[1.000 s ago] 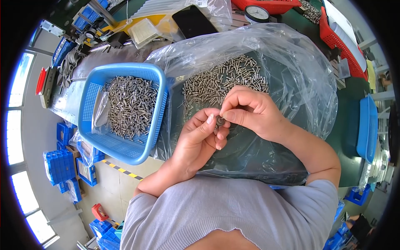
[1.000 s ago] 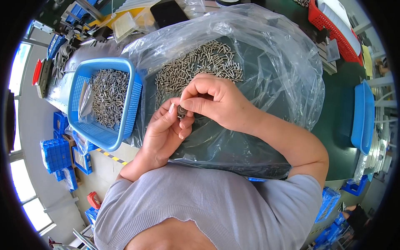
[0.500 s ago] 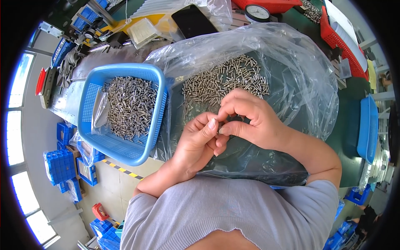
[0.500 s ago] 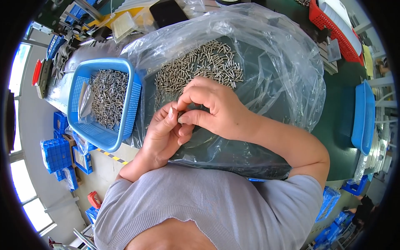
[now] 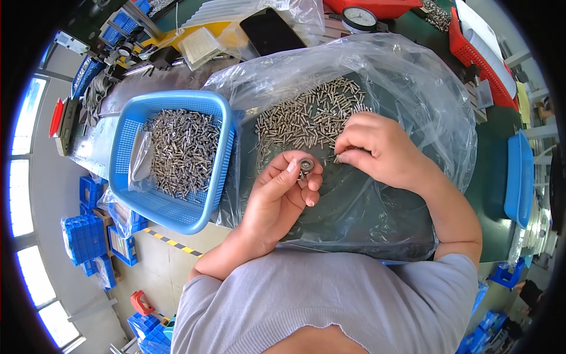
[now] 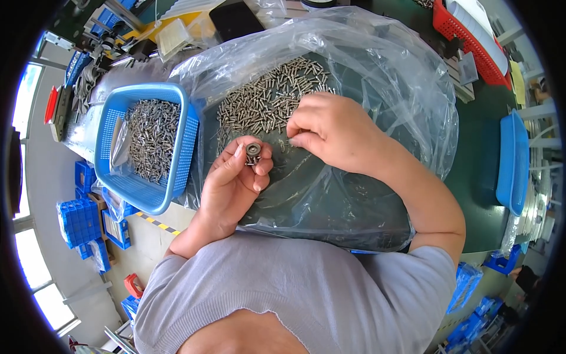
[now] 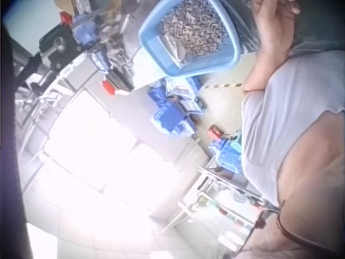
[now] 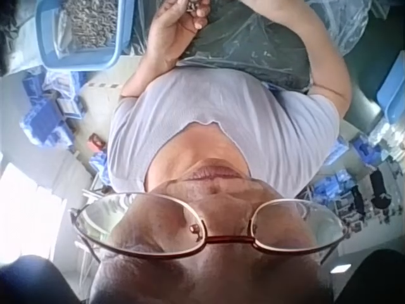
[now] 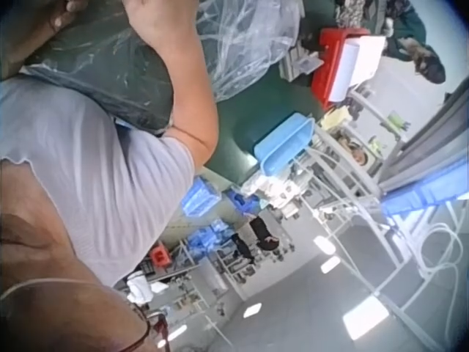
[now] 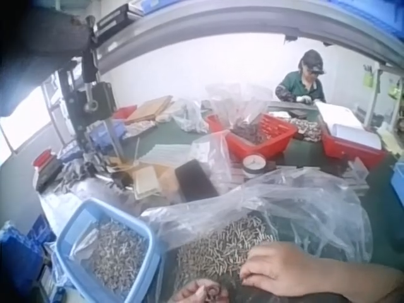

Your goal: Assembling small metal pins into circular metal components at a factory workbench.

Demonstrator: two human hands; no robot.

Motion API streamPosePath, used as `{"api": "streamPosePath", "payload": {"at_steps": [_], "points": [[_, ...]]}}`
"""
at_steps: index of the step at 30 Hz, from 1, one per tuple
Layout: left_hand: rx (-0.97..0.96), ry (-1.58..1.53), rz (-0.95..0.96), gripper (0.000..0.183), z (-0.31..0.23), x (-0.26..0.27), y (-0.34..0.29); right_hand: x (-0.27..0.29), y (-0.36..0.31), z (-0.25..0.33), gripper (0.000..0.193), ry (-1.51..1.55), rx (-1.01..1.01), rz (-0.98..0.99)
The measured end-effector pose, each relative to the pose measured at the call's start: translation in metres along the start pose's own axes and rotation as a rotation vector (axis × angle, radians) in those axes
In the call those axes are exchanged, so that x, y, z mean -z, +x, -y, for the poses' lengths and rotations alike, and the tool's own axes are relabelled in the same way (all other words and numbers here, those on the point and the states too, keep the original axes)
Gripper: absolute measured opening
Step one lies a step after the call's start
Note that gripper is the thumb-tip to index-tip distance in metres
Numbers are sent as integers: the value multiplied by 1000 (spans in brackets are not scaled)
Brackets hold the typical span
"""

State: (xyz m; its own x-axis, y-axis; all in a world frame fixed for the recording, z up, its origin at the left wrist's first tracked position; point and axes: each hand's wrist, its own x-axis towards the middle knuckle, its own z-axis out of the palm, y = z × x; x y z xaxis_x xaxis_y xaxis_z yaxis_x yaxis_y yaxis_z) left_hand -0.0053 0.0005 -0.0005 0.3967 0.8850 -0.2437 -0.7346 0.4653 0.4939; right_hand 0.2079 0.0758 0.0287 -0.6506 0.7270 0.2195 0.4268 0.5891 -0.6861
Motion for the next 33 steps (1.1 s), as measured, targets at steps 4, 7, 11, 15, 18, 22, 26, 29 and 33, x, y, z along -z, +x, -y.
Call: {"api": "streamPosePath", "payload": {"at_steps": [4, 7, 11, 15, 18, 22, 26, 29, 33], "points": [[5, 0, 4, 19, 0, -1, 1, -3, -2, -3, 17, -152, 82, 39], [3, -7, 0, 19, 0, 1, 1, -3, -1, 0, 20, -218, 99, 45], [8, -14, 14, 18, -1, 0, 0, -7, -2, -2, 21, -237, 92, 21], [12, -13, 20, 18, 0, 1, 0, -22, -2, -7, 22, -246, 132, -21], [13, -19, 15, 18, 0, 1, 1, -29, 0, -9, 22, -229, 144, -78], [12, -23, 24, 18, 0, 2, 0, -31, 0, -9, 22, -233, 179, -127], [12, -27, 14, 18, 0, 1, 1, -33, 0, -11, 21, -231, 191, -139], [12, -28, 18, 18, -1, 1, 1, -33, 0, -12, 19, -147, 174, -172], [23, 0, -3, 18, -2, -1, 0, -32, 0, -5, 14, -8, 116, -268]]}}
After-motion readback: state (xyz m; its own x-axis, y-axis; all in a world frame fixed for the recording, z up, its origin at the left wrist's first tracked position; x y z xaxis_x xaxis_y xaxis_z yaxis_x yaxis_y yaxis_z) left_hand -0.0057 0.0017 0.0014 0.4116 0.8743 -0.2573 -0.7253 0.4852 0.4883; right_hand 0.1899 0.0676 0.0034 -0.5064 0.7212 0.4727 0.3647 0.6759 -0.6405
